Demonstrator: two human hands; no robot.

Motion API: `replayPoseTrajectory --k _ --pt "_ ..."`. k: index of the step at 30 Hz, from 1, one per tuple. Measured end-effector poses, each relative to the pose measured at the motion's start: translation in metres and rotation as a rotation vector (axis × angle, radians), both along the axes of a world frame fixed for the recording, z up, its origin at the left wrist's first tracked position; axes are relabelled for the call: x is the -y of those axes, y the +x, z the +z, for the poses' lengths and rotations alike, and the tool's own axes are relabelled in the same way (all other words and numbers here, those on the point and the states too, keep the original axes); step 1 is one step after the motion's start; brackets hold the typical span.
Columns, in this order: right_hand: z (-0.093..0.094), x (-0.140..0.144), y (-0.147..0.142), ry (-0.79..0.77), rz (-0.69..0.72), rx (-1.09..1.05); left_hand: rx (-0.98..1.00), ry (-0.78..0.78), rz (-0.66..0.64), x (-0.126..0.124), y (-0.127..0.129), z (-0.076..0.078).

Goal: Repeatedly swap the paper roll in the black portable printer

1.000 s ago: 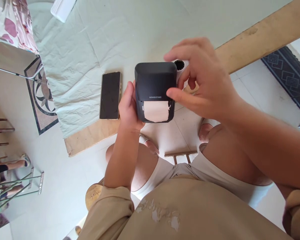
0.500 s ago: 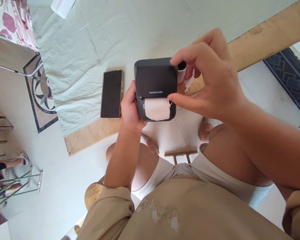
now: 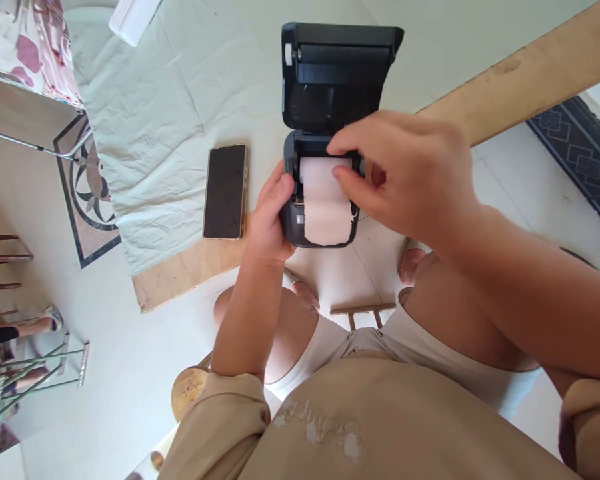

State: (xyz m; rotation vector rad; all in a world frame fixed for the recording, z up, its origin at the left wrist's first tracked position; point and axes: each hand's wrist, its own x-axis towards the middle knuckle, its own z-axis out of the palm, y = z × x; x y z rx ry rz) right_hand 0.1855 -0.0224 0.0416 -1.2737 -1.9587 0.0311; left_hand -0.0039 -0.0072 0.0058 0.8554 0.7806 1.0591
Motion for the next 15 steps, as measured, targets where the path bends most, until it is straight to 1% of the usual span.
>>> replayPoseTrajectory --k 2,4,6,8,9,11,13,14,15 --pt "-0.003 0.0 0.001 -0.045 -0.022 0.16 -0.003 0.009 0.013 0.001 0.002 0.002" --pt "-0.006 0.0 0.001 -0.097 -0.021 0.239 -0.04 0.015 0.029 0.002 0.003 0.005" --pt "-0.007 0.0 0.001 -0.111 -0.022 0.258 -0.081 0.022 0.016 0.002 0.004 0.006" --pt "-0.004 0.001 0.002 -0.107 -0.028 0.231 -0.093 0.035 -0.017 0.002 0.004 0.006" --pt "-0.002 0.002 0.003 -0.112 -0.008 0.194 -0.086 0.045 -0.03 0.001 0.003 0.006" --pt "0.006 0.005 0.006 -0.17 0.09 0.052 -0.05 0.049 -0.036 0.001 0.001 0.004" --pt "0.016 0.007 0.012 -0.266 0.235 -0.196 -0.02 0.03 -0.003 0.001 -0.002 0.001" --pt "0.019 0.006 0.017 -0.296 0.267 -0.35 -0.015 0.014 0.017 0.001 -0.003 0.0" --pt "0.021 0.003 0.022 -0.304 0.26 -0.495 -0.014 -0.002 0.038 0.0 -0.004 -0.001"
